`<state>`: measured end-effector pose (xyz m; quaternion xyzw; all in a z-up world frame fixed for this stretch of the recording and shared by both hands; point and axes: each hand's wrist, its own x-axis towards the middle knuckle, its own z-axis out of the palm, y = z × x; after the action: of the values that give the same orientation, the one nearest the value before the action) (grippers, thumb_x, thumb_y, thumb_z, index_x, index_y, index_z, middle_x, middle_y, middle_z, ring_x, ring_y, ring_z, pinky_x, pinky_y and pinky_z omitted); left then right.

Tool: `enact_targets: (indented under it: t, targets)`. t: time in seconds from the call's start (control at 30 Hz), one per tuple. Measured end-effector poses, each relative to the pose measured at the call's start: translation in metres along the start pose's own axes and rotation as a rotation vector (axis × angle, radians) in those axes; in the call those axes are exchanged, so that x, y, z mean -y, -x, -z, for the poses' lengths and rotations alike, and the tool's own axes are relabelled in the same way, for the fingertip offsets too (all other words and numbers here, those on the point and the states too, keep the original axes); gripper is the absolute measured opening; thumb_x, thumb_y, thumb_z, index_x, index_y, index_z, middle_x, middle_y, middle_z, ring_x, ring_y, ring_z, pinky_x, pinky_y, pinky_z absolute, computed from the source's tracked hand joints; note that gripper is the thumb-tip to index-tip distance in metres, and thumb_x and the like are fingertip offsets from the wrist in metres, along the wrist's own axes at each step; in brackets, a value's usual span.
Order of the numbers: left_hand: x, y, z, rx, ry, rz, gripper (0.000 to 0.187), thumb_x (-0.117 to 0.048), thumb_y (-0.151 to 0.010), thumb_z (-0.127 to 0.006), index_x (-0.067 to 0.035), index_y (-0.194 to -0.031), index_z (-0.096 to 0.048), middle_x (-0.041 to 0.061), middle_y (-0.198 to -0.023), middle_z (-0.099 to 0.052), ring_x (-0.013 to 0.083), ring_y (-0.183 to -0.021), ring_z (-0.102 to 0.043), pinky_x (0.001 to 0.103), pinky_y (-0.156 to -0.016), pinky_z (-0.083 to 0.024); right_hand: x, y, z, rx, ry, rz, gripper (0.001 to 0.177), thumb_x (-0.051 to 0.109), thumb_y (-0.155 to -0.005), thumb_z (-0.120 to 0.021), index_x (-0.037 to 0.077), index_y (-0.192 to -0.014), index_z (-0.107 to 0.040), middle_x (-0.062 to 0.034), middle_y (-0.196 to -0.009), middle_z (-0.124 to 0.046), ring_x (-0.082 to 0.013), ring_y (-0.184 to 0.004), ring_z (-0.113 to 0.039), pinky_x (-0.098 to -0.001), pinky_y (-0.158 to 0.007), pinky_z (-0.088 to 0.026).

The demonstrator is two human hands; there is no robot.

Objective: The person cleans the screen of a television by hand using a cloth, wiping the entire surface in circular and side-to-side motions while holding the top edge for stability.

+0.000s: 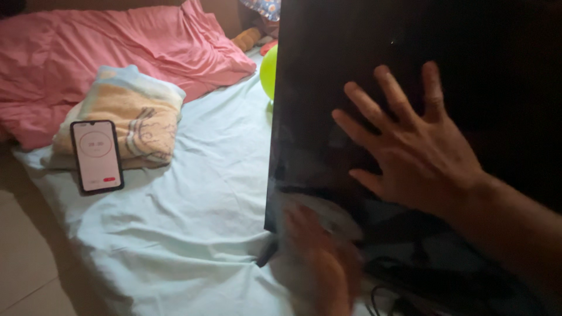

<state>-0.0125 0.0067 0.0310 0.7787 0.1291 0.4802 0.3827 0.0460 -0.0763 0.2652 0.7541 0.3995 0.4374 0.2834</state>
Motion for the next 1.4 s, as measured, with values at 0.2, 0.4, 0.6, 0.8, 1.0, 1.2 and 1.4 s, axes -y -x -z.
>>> enact_targets:
  t: [0.2,0.4,0.6,0.8,1.0,1.2,1.4]
  targets:
    - [-0.018,0.026,-0.005,0.134,-0.032,-0.031,0.073,-0.024,-0.097,-0.058,0.013,-0.153,-0.027,0.038,-0.164,-0.018,0.0581,-0.15,-0.013,0.066,-0.116,-0.009,0.0,0.001,0.001,-0.002,-0.011,-0.002,0.094,0.075,-0.075,-0.062,0.028,-0.155,-0.047,-0.0094,-0.166,-0.032,-0.0376,-0.155,-0.022,-0.0747,-0.119,-0.016]
    - [-0.012,-0.041,0.019,-0.095,0.141,-0.062,0.078,-0.015,-0.091,-0.053,0.019,-0.155,-0.023,0.041,-0.163,-0.017,0.0583,-0.152,-0.013,0.07,-0.12,-0.01,-0.003,0.001,-0.003,-0.035,-0.066,0.007,0.092,0.073,-0.076,-0.062,0.027,-0.155,-0.048,-0.0089,-0.166,-0.033,-0.0366,-0.155,-0.023,-0.0742,-0.12,-0.015]
    - [-0.029,-0.008,0.0,0.256,-0.145,-0.065,0.078,-0.018,-0.082,-0.065,0.013,-0.146,-0.034,0.037,-0.159,-0.02,0.0581,-0.149,-0.011,0.072,-0.112,-0.009,-0.001,0.0,-0.005,-0.032,-0.06,-0.005,0.092,0.074,-0.076,-0.061,0.028,-0.154,-0.047,-0.0082,-0.167,-0.032,-0.0379,-0.155,-0.024,-0.075,-0.119,-0.013]
    - [-0.036,-0.024,0.017,0.436,-0.1,-0.101,0.073,-0.016,-0.09,-0.06,0.013,-0.15,-0.029,0.037,-0.162,-0.015,0.0591,-0.15,-0.004,0.075,-0.114,-0.003,-0.004,0.001,-0.005,0.001,-0.049,-0.012,0.092,0.074,-0.076,-0.06,0.031,-0.155,-0.044,-0.0065,-0.168,-0.032,-0.035,-0.156,-0.023,-0.0712,-0.122,-0.012]
    - [-0.036,-0.078,0.032,0.038,0.011,-0.133,0.081,-0.014,-0.087,-0.054,0.016,-0.155,-0.022,0.039,-0.163,-0.015,0.0599,-0.151,-0.008,0.073,-0.117,-0.005,-0.024,0.004,0.002,0.005,-0.019,-0.012,0.094,0.073,-0.074,-0.062,0.028,-0.155,-0.045,-0.0089,-0.168,-0.03,-0.0369,-0.155,-0.022,-0.0696,-0.122,-0.011]
    - [-0.044,-0.03,0.003,0.392,-0.008,-0.292,0.08,-0.021,-0.079,-0.06,0.012,-0.147,-0.034,0.037,-0.158,-0.02,0.0626,-0.145,-0.01,0.082,-0.107,-0.001,-0.053,0.0,0.021,-0.032,0.017,-0.059,0.086,0.065,-0.084,-0.065,0.023,-0.158,-0.049,-0.0134,-0.165,-0.029,-0.039,-0.155,-0.015,-0.0705,-0.123,-0.011]
    - [-0.044,-0.075,0.022,0.103,0.033,-0.289,0.08,-0.017,-0.08,-0.059,0.014,-0.149,-0.034,0.036,-0.159,-0.021,0.0604,-0.147,-0.012,0.076,-0.113,-0.006,-0.08,0.0,0.03,-0.014,0.01,-0.145,0.091,0.061,-0.083,-0.069,0.022,-0.163,-0.049,-0.0158,-0.174,-0.024,-0.0416,-0.162,-0.011,-0.0747,-0.124,-0.009]
